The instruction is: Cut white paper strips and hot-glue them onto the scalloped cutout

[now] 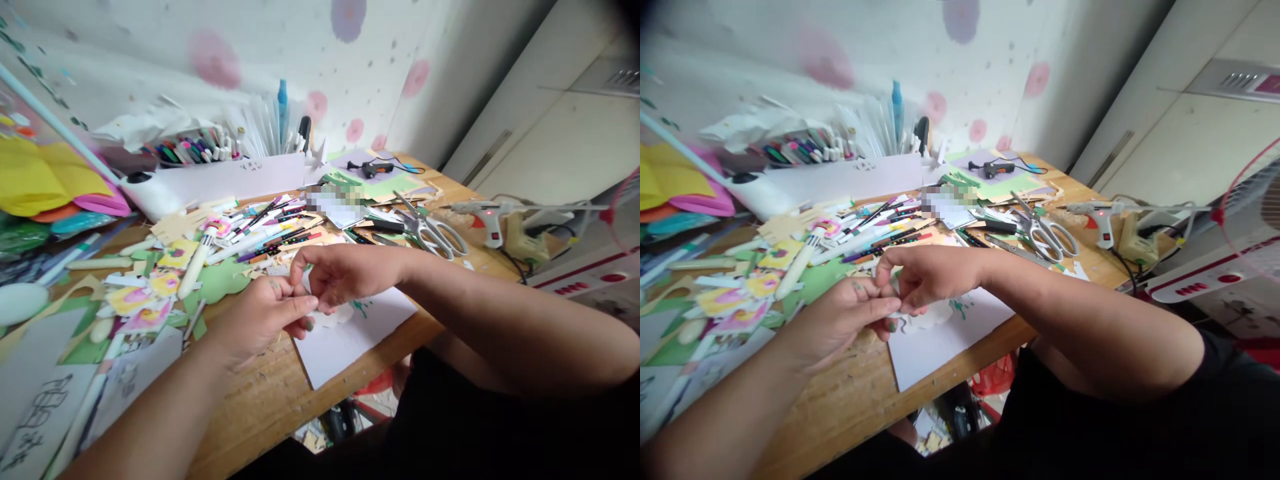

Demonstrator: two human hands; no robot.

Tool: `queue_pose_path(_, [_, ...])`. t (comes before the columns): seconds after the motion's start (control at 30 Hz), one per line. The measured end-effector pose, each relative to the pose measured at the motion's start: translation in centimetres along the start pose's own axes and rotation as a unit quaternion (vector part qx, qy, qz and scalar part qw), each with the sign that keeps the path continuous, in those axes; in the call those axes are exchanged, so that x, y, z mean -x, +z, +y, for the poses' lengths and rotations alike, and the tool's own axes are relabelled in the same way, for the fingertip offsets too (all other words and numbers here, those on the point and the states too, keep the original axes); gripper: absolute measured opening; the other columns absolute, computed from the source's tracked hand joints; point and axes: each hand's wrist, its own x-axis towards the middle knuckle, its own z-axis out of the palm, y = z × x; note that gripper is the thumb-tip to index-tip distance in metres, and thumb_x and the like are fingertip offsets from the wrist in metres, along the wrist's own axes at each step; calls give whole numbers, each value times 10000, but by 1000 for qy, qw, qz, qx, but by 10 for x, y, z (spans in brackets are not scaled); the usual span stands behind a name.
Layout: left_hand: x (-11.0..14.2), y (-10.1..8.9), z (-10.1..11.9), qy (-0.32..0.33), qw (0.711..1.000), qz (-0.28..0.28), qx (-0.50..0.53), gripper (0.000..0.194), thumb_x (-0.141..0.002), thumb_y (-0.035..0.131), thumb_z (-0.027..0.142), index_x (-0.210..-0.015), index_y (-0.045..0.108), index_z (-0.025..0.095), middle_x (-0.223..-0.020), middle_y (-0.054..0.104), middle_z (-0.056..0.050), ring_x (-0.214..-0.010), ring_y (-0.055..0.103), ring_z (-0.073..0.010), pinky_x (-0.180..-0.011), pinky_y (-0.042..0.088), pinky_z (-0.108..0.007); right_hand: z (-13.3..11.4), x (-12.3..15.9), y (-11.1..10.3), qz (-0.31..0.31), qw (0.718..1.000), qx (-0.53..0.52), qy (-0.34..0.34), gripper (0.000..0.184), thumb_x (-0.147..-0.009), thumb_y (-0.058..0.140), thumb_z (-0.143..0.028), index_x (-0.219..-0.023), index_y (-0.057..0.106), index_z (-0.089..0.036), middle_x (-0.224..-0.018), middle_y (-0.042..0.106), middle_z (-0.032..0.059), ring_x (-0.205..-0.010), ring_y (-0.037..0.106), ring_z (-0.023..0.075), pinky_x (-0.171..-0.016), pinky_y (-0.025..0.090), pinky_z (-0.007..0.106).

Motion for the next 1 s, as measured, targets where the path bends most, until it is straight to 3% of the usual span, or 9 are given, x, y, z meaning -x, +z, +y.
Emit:
queue_pose_path(0.13, [3, -2, 4, 27, 999, -9, -34, 179, -645, 734, 315, -553, 651, 186, -512, 588, -10, -461, 536, -143, -428, 446, -246, -7, 9, -3, 46, 998, 40, -26, 286, -788, 574, -74, -1032, 447, -155, -694, 565, -49, -594, 531, 75, -556, 428, 196])
queue_pose_path(0.23, [5, -3, 8, 58, 997, 10, -44, 180, -680, 700, 315, -566, 637, 192, -524, 588, 0, -480, 535, -137, -466, 449, -241, 2, 46, -21, 205, 963, 174, -15, 222, -808, 599, -202, -1014, 530, -154, -881, 637, 30, -769, 595, 125, -697, 469, 246])
queue_pose_path(0.27, [5, -2, 9, 69, 997, 18, -44, 180, -692, 687, 320, -575, 633, 194, -522, 581, 6, -485, 534, -136, -475, 448, -240, 9, 64, -29, 293, 928, 229, 29, 221, -815, 602, -247, -1013, 555, -162, -921, 648, 37, -821, 605, 141, -735, 469, 253])
queue_pose_path(0.33, [5, -3, 10, 91, 994, 33, -43, 190, -707, 669, 326, -577, 617, 196, -519, 559, 20, -491, 524, -132, -486, 441, -236, 29, 104, -44, 485, 784, 325, 210, 180, -845, 562, -299, -981, 590, -186, -861, 660, 8, -792, 613, 145, -707, 461, 243])
queue_pose_path(0.37, [5, -3, 9, 105, 993, 43, -45, 196, -715, 663, 328, -579, 611, 198, -523, 553, 25, -494, 517, -129, -491, 435, -233, 40, 123, -51, 526, 734, 340, 262, 190, -863, 527, -285, -980, 601, -155, -848, 660, 40, -789, 614, 176, -684, 459, 274])
queue_pose_path(0.47, [3, -7, 4, 147, 985, 68, -54, 254, -754, 638, 369, -566, 580, 208, -547, 535, 32, -531, 506, -134, -517, 427, -228, 67, 163, -63, 560, 664, 357, 344, 207, -879, 524, -258, -926, 628, -85, -804, 655, 87, -764, 619, 217, -661, 474, 325])
queue_pose_path(0.57, [-1, -12, -1, 169, 979, 88, -73, 297, -786, 601, 435, -580, 569, 223, -548, 524, 36, -561, 502, -150, -555, 429, -238, 80, 168, -66, 544, 658, 356, 380, 237, -906, 558, -304, -1066, 598, -134, -909, 655, 47, -777, 632, 171, -712, 521, 344])
queue_pose_path(0.73, [-2, -15, 2, 212, 956, 153, -131, 338, -772, 603, 480, -554, 567, 224, -531, 526, 33, -570, 499, -156, -577, 414, -234, 82, 148, -73, 533, 652, 354, 407, 303, -919, 557, -312, -1180, 551, -158, -1157, 596, 82, -961, 617, 211, -811, 527, 413])
queue_pose_path(1.0, [1, -13, 8, 224, 959, 175, -4, 279, -659, 724, 446, -590, 612, 200, -530, 560, 30, -560, 496, -151, -538, 441, -231, 86, 150, -75, 550, 646, 341, 405, 308, -916, 563, -299, -1189, 548, -159, -1188, 581, 87, -996, 606, 222, -831, 519, 427])
